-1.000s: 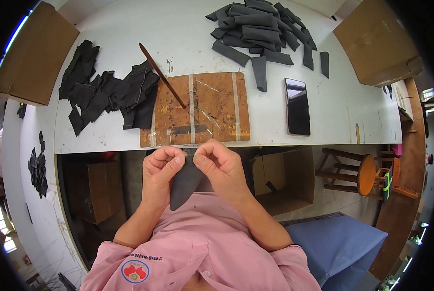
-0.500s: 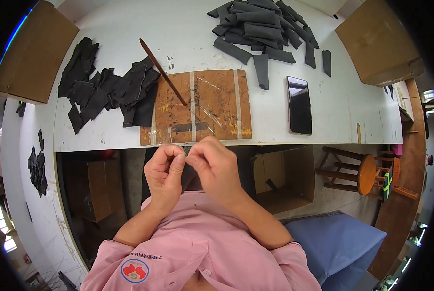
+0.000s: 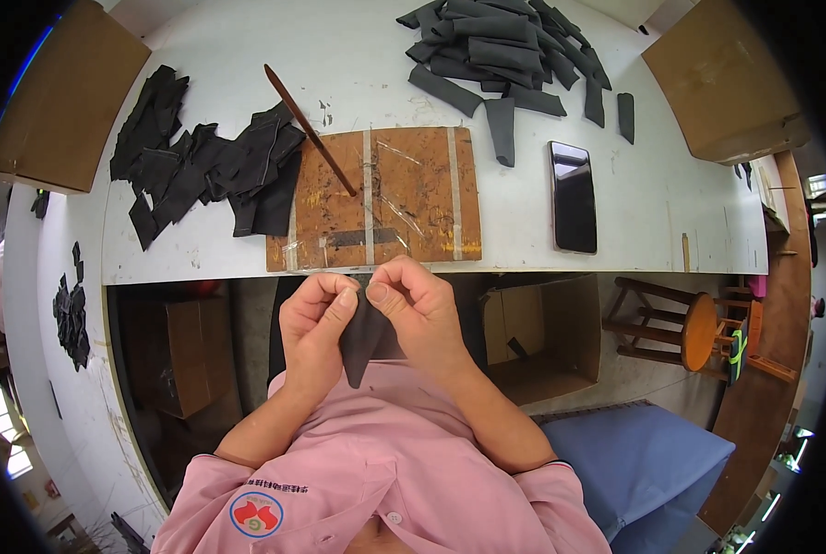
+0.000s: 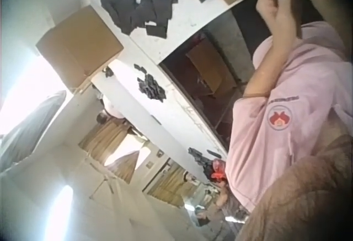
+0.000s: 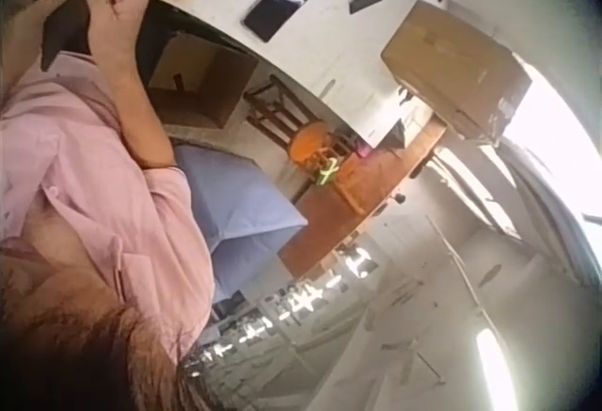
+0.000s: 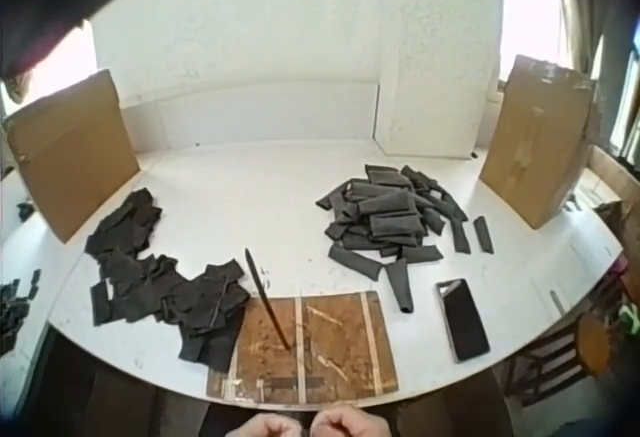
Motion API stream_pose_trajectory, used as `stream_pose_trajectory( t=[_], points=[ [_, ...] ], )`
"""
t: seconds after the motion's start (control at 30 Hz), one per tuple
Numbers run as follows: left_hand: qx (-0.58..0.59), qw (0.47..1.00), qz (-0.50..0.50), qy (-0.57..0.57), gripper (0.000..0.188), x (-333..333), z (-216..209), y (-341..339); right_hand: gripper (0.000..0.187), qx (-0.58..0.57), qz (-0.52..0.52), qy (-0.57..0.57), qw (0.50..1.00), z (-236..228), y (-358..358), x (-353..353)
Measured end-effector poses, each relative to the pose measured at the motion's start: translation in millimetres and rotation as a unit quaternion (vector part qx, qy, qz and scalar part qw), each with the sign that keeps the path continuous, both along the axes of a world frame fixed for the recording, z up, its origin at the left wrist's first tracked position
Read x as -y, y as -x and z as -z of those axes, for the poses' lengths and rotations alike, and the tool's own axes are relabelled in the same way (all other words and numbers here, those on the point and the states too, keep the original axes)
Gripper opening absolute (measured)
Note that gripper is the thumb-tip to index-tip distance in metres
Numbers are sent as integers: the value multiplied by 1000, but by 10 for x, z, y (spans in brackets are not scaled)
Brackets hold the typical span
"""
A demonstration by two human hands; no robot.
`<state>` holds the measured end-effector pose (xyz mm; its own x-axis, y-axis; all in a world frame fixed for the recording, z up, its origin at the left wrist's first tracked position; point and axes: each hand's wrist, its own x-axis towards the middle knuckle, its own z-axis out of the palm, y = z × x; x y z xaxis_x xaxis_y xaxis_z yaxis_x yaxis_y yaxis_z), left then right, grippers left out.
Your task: Inspecting and preparing small black rubber or foam strips at a workshop desk.
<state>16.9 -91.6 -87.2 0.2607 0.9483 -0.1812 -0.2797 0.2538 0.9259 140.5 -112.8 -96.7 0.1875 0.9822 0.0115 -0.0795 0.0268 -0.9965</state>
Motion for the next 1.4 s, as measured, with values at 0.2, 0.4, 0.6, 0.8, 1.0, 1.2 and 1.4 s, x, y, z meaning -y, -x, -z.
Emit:
stream_pose_trajectory(
  t=[0.2, 0.4, 0.6, 0.8, 1.0, 1.2, 1.4],
  points=[
    [91, 988, 46, 114, 8, -71, -37, 87, 10, -73, -23, 34, 997, -24, -35, 19],
    [12, 993, 84, 84, 5, -111, 33, 90, 11, -54, -28, 31, 998, -21, -40, 25],
    [17, 990, 95, 102, 6, -109, 28, 108, 11, -102, -39, 50, 993, -8, -63, 25],
    [63, 992, 71, 86, 6, -101, -1, 91, 10, -105, -35, 46, 993, -12, -53, 10],
    [0, 992, 81, 93, 5, -120, 16, 91, 10, -101, -37, 51, 993, 2, -61, 15],
    [46, 991, 102, 77, 9, -152, 27, 154, 10, -105, -99, 64, 987, -50, -162, -45],
    [-19, 978, 202, 49, 9, -268, -120, 161, 11, -78, -193, 110, 972, -194, -341, -199]
  ],
)
